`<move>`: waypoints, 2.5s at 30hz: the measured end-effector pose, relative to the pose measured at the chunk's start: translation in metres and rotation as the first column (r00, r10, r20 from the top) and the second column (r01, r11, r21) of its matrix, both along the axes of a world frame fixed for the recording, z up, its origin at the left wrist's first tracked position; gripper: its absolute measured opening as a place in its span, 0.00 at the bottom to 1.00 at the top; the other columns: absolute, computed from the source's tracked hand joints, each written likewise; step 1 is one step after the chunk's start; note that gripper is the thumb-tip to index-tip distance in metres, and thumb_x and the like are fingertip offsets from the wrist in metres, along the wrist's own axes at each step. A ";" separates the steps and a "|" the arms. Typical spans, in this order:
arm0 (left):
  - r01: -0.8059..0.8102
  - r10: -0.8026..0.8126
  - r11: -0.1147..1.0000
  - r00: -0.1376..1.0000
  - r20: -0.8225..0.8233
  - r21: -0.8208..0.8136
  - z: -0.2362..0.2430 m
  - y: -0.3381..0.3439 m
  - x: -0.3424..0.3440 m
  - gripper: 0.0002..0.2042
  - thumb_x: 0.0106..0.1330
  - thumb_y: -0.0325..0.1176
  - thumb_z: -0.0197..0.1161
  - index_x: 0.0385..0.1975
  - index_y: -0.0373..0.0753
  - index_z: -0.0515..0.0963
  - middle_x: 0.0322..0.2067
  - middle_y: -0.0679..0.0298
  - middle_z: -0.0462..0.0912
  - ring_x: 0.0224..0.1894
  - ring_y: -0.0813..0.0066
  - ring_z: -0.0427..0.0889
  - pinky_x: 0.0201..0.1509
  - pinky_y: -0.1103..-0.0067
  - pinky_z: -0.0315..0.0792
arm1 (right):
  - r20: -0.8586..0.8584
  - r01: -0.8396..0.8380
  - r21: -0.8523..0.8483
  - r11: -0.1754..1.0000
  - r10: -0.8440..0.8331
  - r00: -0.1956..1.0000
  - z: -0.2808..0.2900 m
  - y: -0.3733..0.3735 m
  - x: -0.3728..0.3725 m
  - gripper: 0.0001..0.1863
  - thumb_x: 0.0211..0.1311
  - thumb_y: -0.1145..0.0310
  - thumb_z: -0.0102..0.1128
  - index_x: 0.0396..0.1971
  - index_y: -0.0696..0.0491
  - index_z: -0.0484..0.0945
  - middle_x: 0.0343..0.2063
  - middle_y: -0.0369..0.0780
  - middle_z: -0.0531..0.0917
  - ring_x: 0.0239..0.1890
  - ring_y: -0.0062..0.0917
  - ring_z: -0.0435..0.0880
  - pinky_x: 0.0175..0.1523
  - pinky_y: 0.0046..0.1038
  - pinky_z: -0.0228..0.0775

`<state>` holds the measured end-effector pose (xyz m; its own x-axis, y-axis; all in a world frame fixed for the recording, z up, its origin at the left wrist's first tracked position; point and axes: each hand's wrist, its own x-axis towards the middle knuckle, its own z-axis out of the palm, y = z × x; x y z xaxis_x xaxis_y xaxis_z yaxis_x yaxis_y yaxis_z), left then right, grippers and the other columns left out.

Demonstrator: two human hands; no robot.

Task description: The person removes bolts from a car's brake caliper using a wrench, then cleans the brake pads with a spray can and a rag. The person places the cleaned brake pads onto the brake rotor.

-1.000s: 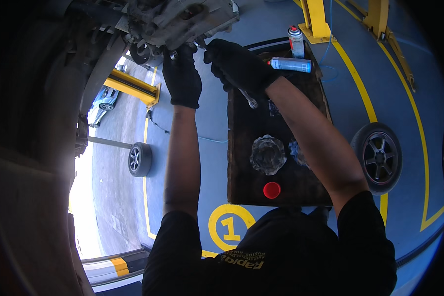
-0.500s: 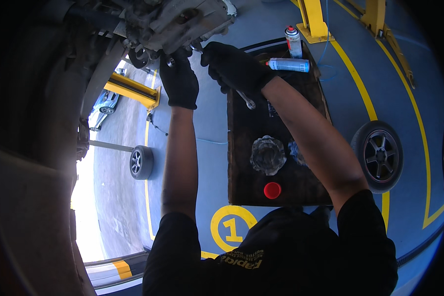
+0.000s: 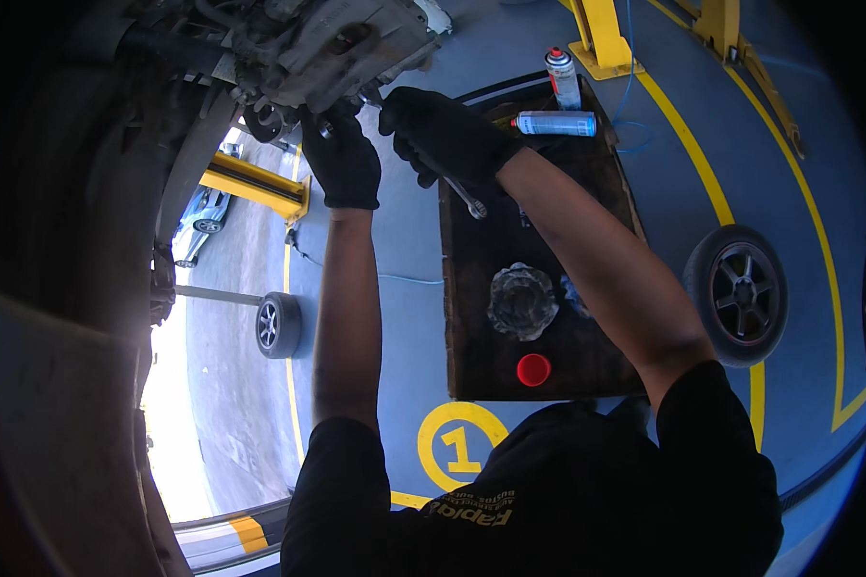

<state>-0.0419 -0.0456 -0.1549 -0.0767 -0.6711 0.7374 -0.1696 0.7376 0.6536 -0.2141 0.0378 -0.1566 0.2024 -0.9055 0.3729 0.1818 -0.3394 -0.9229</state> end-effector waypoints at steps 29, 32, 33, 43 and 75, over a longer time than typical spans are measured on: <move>-0.062 0.132 0.990 0.677 0.724 -0.123 0.024 0.023 0.003 0.12 0.75 0.37 0.58 0.44 0.32 0.73 0.35 0.52 0.82 0.37 0.51 0.84 0.40 0.66 0.77 | -0.284 0.227 -0.302 0.926 -0.314 0.906 -0.007 -0.008 0.010 0.11 0.77 0.64 0.52 0.43 0.57 0.75 0.31 0.41 0.78 0.28 0.29 0.82 0.36 0.35 0.80; -0.081 0.351 0.885 0.763 0.543 -0.458 -0.024 -0.007 0.000 0.12 0.77 0.38 0.55 0.43 0.33 0.75 0.31 0.55 0.83 0.35 0.54 0.85 0.38 0.68 0.76 | -0.336 0.432 -0.553 0.712 -0.665 0.667 -0.011 -0.005 0.025 0.13 0.74 0.66 0.52 0.44 0.61 0.79 0.44 0.53 0.79 0.41 0.44 0.85 0.47 0.41 0.80; 0.031 0.001 0.992 0.966 0.260 -0.119 -0.035 -0.023 -0.003 0.12 0.78 0.38 0.55 0.44 0.34 0.75 0.31 0.57 0.84 0.34 0.59 0.85 0.38 0.69 0.76 | -0.282 0.469 -0.608 0.641 -0.726 0.627 -0.014 -0.001 0.032 0.14 0.75 0.65 0.51 0.46 0.62 0.78 0.42 0.54 0.78 0.41 0.45 0.85 0.46 0.41 0.81; 0.304 -0.256 0.937 0.933 -0.253 0.173 -0.068 -0.053 0.005 0.12 0.81 0.35 0.51 0.51 0.36 0.78 0.30 0.68 0.81 0.32 0.75 0.82 0.37 0.78 0.77 | 0.008 0.520 -0.217 0.826 -0.531 0.847 -0.017 0.001 0.049 0.15 0.80 0.58 0.46 0.43 0.55 0.74 0.28 0.42 0.79 0.31 0.34 0.83 0.42 0.35 0.77; 0.001 -0.368 0.590 0.890 0.268 0.807 0.089 0.099 0.008 0.17 0.73 0.38 0.59 0.57 0.36 0.76 0.26 0.69 0.76 0.18 0.83 0.71 0.21 0.82 0.65 | -0.235 0.532 -0.465 0.708 -0.678 0.696 -0.020 -0.014 0.040 0.12 0.75 0.66 0.51 0.48 0.60 0.69 0.43 0.55 0.83 0.47 0.52 0.84 0.49 0.47 0.77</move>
<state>-0.0344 0.0537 -0.0658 -0.4050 -0.8975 -0.1747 -0.4479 0.0282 0.8936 -0.1741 0.0242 -0.1771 -0.1613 -0.7039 0.6918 -0.4984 -0.5469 -0.6727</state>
